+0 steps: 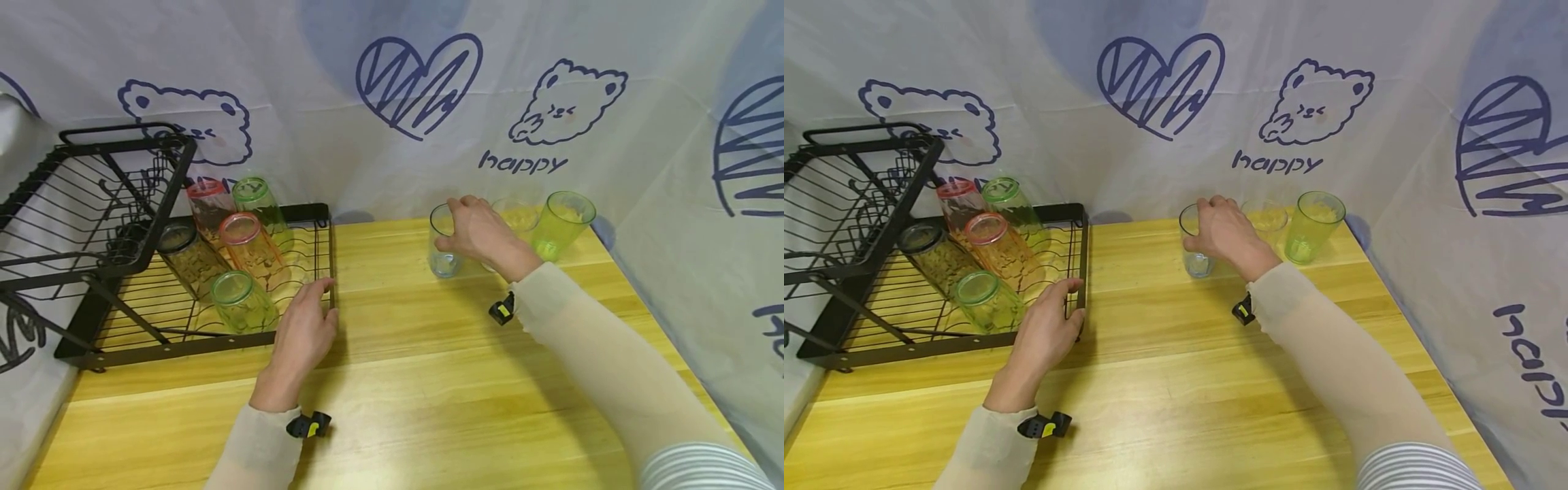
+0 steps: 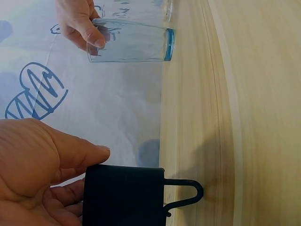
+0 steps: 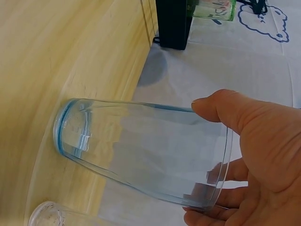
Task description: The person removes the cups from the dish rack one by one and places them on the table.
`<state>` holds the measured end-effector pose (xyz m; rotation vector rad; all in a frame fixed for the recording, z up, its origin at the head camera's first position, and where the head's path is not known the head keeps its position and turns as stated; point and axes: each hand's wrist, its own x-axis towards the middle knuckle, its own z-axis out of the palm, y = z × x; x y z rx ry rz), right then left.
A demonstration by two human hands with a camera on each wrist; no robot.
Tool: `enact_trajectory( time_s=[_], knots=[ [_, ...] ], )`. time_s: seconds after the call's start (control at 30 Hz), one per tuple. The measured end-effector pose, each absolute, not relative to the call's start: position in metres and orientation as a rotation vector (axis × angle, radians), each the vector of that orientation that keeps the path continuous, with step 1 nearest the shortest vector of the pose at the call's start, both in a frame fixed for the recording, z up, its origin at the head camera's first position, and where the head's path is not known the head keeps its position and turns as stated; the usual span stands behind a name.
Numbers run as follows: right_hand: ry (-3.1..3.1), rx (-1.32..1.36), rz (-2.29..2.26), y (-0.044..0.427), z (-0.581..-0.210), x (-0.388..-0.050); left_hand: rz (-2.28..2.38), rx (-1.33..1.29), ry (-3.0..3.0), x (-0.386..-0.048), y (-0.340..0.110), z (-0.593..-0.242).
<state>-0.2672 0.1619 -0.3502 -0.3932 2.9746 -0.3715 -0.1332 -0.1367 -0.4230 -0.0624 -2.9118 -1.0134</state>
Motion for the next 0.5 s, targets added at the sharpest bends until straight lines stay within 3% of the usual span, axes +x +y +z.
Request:
enact_trajectory(
  time_s=[0.5],
  knots=[
    [2.996, -0.392, -0.36, 0.1611, -0.3507, -0.2674, -1.007, -0.07, -2.962, -0.1334, -0.1379, -0.4199]
  ],
)
